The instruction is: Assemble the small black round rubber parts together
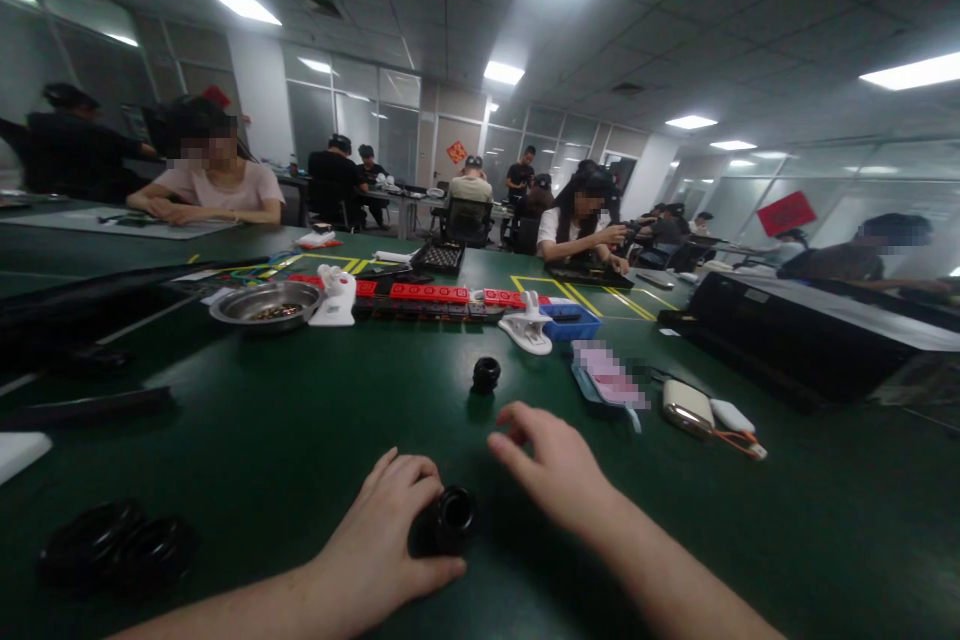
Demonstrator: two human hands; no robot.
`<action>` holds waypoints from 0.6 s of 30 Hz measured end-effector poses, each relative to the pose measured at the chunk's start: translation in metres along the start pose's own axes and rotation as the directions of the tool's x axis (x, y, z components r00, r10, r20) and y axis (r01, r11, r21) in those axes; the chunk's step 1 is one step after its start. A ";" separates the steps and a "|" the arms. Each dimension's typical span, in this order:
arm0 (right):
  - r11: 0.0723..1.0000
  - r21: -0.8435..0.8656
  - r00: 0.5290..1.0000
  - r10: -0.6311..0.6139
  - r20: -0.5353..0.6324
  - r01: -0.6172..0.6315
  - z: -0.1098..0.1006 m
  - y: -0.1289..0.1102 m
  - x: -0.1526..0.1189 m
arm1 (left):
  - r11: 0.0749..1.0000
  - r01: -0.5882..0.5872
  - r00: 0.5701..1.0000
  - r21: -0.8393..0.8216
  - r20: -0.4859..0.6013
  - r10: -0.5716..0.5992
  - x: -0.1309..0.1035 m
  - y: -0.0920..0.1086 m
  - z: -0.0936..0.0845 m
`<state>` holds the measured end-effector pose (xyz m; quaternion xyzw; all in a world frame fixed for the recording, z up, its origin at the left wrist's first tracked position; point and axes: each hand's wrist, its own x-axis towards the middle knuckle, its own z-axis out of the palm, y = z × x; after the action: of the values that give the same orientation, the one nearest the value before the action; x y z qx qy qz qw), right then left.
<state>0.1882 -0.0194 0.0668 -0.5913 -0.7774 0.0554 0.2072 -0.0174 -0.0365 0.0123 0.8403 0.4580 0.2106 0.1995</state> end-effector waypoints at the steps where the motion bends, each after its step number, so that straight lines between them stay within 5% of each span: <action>1: 0.995 -0.003 0.994 -0.097 0.056 0.097 0.007 -0.015 -0.008 | 1.000 -0.005 1.000 0.011 -0.007 0.005 0.000 -0.001 0.001; 6: 0.949 -0.057 0.936 -0.294 0.192 0.310 0.020 -0.048 -0.028 | 1.000 -0.008 1.000 0.028 0.027 0.007 0.001 -0.004 0.004; 10: 0.879 0.202 0.854 -0.470 0.224 0.431 0.008 -0.042 -0.027 | 1.000 -0.006 1.000 0.006 0.017 0.006 0.001 -0.002 0.002; 14: 0.902 0.248 0.920 -0.383 0.084 0.353 0.010 -0.035 -0.025 | 1.000 -0.008 1.000 -0.005 0.014 0.008 0.002 0.000 0.000; 18: 0.932 0.195 0.938 -0.331 0.108 0.306 0.023 -0.036 -0.025 | 1.000 0.011 1.000 -0.009 0.018 -0.010 0.001 0.002 0.000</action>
<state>0.1528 -0.0502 0.0512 -0.4313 -0.8676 0.1302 0.2103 -0.0158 -0.0362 0.0134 0.8389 0.4596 0.2040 0.2085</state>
